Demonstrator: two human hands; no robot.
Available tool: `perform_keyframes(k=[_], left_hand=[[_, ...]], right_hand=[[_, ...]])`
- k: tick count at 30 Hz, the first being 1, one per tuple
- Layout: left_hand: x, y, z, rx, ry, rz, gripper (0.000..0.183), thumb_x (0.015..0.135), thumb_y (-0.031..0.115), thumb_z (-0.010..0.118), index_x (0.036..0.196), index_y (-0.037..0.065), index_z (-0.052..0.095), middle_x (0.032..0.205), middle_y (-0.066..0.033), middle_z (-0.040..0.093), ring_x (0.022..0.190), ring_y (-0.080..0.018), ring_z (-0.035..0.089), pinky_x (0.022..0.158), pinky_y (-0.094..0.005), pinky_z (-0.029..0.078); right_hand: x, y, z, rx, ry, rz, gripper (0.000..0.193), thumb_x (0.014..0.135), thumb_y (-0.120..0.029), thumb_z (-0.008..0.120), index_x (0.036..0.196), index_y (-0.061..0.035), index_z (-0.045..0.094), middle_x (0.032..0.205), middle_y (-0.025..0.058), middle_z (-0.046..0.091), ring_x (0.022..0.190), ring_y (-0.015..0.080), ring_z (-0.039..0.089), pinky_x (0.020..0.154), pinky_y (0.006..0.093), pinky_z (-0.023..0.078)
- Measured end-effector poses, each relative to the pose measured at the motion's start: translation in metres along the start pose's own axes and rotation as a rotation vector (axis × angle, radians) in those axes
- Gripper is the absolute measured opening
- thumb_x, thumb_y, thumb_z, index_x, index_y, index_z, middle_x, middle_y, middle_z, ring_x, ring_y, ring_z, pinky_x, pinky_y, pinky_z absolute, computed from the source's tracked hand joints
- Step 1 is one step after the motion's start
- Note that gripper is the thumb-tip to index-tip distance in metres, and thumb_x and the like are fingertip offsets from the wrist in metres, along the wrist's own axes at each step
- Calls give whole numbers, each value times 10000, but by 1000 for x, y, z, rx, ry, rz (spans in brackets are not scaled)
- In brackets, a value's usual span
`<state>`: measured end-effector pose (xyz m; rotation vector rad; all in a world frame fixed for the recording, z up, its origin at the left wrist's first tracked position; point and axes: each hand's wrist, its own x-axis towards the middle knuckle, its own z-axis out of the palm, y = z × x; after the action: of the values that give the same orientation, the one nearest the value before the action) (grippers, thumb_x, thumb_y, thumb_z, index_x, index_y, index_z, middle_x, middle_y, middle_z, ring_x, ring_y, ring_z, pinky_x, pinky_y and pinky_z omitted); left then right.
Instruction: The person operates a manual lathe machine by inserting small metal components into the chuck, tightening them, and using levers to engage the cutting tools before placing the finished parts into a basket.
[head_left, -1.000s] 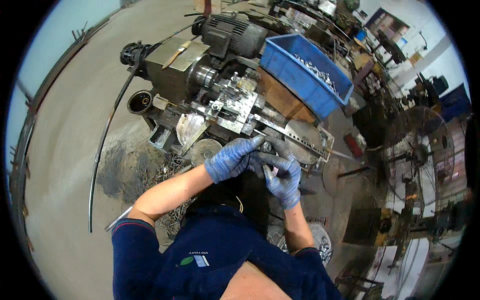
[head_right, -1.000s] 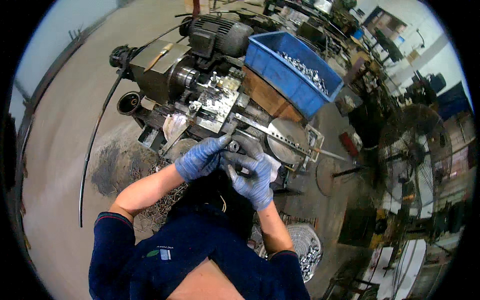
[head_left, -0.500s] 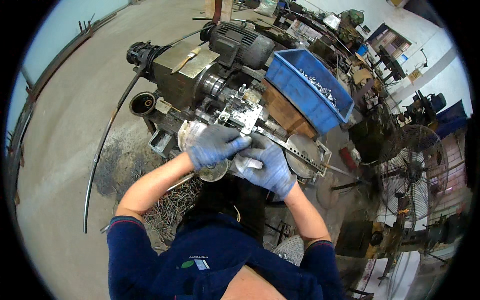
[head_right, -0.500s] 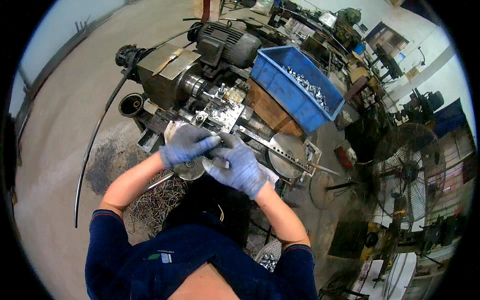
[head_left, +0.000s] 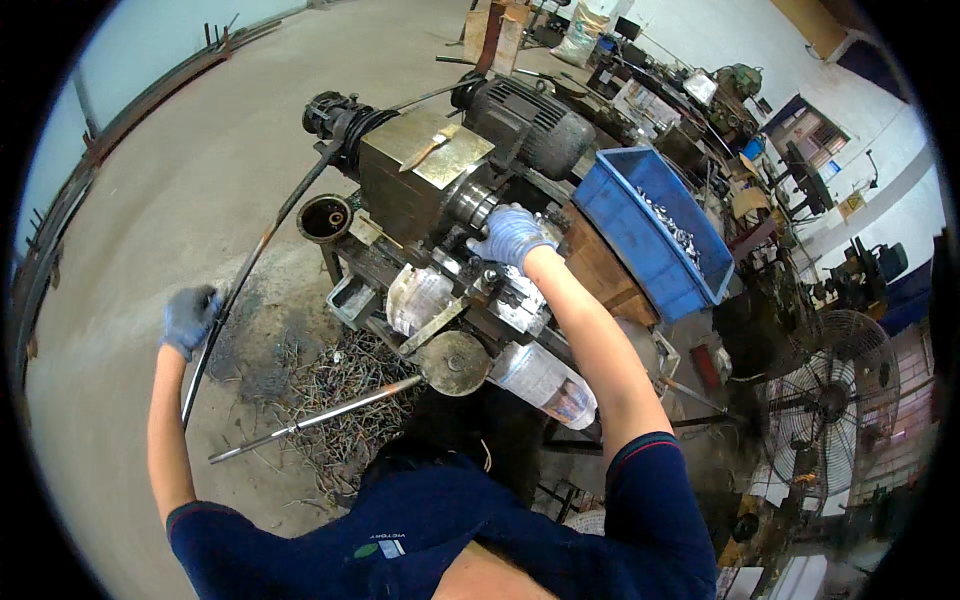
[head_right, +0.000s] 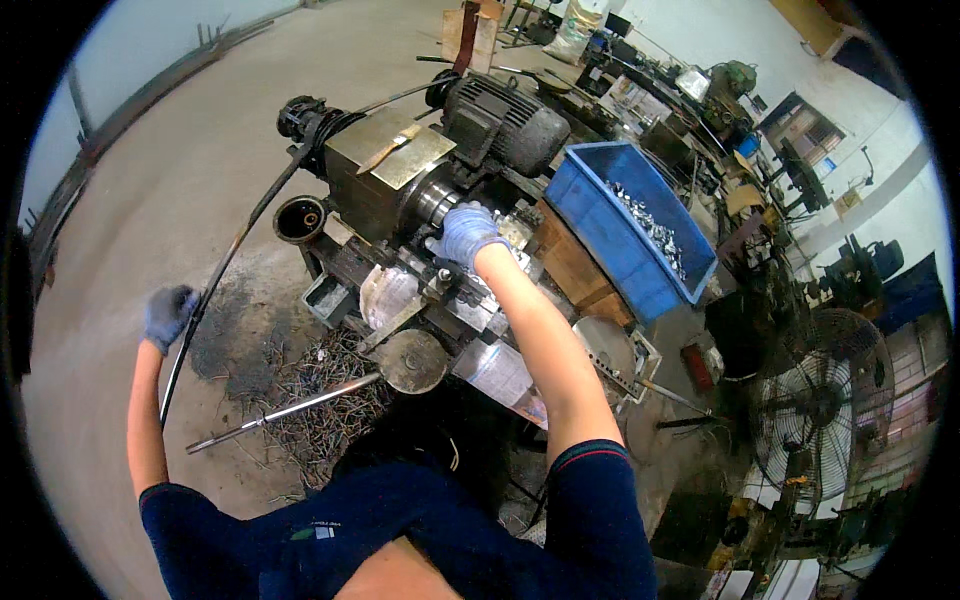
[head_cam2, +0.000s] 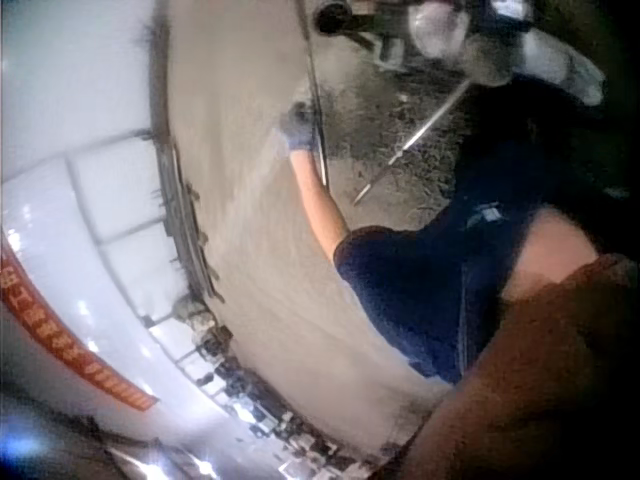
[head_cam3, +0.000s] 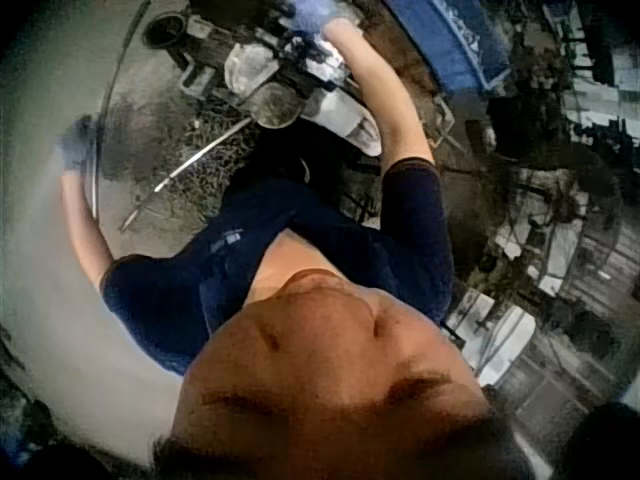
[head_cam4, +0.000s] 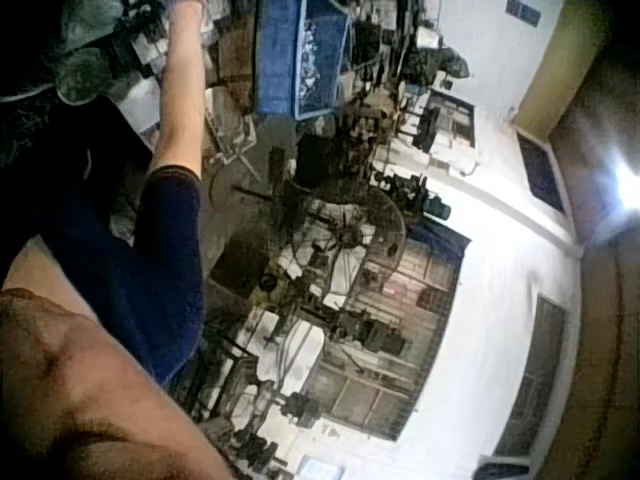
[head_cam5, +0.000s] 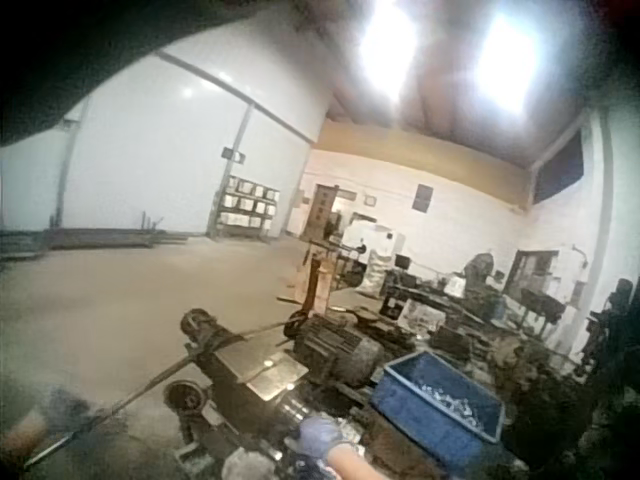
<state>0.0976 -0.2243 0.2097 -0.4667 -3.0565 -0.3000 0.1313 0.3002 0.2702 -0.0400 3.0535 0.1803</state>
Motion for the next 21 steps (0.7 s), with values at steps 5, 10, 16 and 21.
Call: perform_keyframes(k=[5,10,16,21], left_hand=[[-23,-13,63,-102,147,-117,407,818,403,563,915,12,616,851,-230,620,805,-383,599,693,-450,461],[0,14,59,-75,164,-91,351,787,348,597,926,26,611,857,-222,619,841,-392,585,730,-459,460],[54,-36,61,184,187,-17,154,750,187,579,849,71,598,780,-184,614,754,-375,593,694,-460,466],[98,-63,60,300,174,-12,73,727,120,572,790,87,589,756,-158,627,715,-354,610,624,-448,478]], right_hand=[[19,2,21,104,119,70,536,715,-535,612,914,-41,676,914,208,647,892,345,618,803,401,487],[25,2,3,473,167,277,448,708,-509,633,846,-85,678,805,169,659,795,327,638,724,387,507],[21,-3,-9,504,169,282,445,713,-503,627,864,-88,679,844,184,655,813,359,627,734,403,504],[23,0,-15,408,134,372,499,696,-552,624,859,-85,686,853,180,659,822,340,633,754,390,501]])
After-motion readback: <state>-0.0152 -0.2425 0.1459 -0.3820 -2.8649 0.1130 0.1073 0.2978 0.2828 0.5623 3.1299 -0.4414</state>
